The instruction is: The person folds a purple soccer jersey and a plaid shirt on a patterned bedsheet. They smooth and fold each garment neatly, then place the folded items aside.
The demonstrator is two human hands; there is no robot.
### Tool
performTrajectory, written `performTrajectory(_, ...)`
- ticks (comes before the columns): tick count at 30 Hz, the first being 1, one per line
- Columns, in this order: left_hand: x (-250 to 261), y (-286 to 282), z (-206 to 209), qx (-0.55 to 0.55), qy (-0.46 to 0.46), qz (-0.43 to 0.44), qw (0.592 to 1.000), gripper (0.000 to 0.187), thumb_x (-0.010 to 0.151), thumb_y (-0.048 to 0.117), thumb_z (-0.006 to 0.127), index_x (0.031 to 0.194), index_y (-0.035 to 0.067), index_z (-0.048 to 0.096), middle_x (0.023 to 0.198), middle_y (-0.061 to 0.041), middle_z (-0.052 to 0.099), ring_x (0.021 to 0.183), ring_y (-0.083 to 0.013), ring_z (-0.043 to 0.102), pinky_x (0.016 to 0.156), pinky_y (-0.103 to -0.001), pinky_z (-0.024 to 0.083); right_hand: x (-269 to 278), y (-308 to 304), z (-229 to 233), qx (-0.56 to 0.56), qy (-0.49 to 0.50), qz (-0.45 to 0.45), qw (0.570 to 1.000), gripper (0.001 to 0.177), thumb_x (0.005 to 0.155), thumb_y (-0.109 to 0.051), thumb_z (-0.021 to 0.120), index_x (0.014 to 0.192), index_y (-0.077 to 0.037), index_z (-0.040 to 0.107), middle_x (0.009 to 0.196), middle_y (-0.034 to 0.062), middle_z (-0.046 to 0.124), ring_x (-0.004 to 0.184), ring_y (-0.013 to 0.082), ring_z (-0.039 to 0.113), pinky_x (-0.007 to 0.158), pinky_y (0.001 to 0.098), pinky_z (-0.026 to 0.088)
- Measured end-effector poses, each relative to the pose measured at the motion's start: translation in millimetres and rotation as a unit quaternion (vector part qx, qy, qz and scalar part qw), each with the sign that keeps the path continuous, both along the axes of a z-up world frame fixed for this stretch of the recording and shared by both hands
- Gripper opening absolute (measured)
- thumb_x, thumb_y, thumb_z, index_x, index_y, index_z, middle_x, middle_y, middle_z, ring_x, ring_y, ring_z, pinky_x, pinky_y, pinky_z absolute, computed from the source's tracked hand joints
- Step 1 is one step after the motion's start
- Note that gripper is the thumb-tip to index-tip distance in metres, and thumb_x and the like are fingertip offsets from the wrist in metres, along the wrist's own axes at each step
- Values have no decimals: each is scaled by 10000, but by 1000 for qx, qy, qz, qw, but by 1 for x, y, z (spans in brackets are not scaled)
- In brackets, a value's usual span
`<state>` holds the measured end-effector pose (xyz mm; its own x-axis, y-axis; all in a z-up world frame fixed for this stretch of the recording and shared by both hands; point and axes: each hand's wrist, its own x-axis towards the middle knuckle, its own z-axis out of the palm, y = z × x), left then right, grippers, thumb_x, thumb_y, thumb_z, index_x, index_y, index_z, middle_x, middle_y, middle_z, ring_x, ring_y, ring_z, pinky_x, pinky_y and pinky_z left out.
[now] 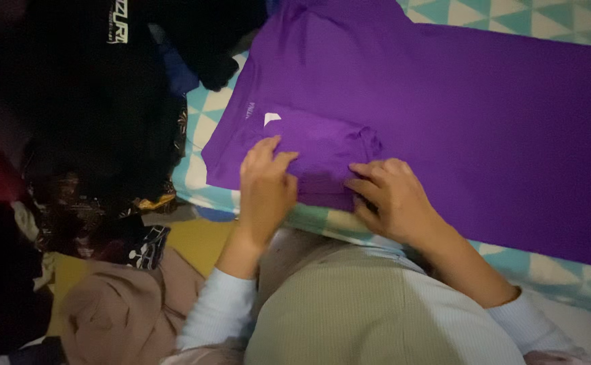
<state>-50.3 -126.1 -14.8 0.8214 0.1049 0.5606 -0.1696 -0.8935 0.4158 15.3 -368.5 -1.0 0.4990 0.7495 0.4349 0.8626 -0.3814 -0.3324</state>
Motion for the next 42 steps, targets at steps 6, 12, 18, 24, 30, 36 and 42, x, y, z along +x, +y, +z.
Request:
performTrajectory(6,31,45,5,-54,30,43,997,292,872,86,761,1154,32,708,1145,-186,714,1088,-392,637,957,-477,508,12,-9,3,66,27,-92,993,261,936,-216,723,1138,-53,699,1243,146,695,1126,337,656,978,459,514)
performTrajectory(12,88,62,8,-81,73,7,994,420,805,137,837,1162,1,664,948,-144,706,900,-347,687,797,-449,531,55,8,-1,48,119,-196,972,397,915,-322,730,1175,-26,687,1060,176,673,981,364,646,822,452,520)
performTrajectory(18,124,85,6,-187,163,-28,968,257,820,97,803,1070,79,745,783,-48,691,692,-149,646,664,-302,532,86,11,-12,-34,119,-203,971,283,950,-338,711,951,-56,737,991,151,691,931,380,627,839,491,499)
performTrajectory(24,131,103,-9,-154,174,-34,972,144,904,84,737,1044,66,762,791,-58,698,687,-155,658,677,-303,525,85,12,-10,-41,87,-262,960,219,963,-283,695,965,-64,710,1046,144,698,986,397,629,869,517,486)
performTrajectory(30,181,137,-25,3,-57,-61,996,221,903,52,753,1123,37,734,1108,-162,731,1011,-320,706,891,-402,562,62,51,10,1,-20,-85,996,382,922,-266,698,1218,-28,654,1389,230,609,1321,398,554,1111,532,433)
performTrajectory(36,232,148,-27,-296,160,-10,942,450,816,182,806,1197,23,627,1046,-110,745,892,-179,723,784,-322,576,50,80,8,-121,16,21,992,687,912,-466,651,1422,-24,521,1535,277,401,1441,428,367,1127,613,295)
performTrajectory(42,242,153,-16,-242,248,44,937,306,807,274,861,921,19,738,832,-114,728,723,-175,662,669,-343,537,52,79,4,-171,31,29,984,751,926,-510,612,1472,-20,450,1556,283,339,1462,433,304,1137,627,255)
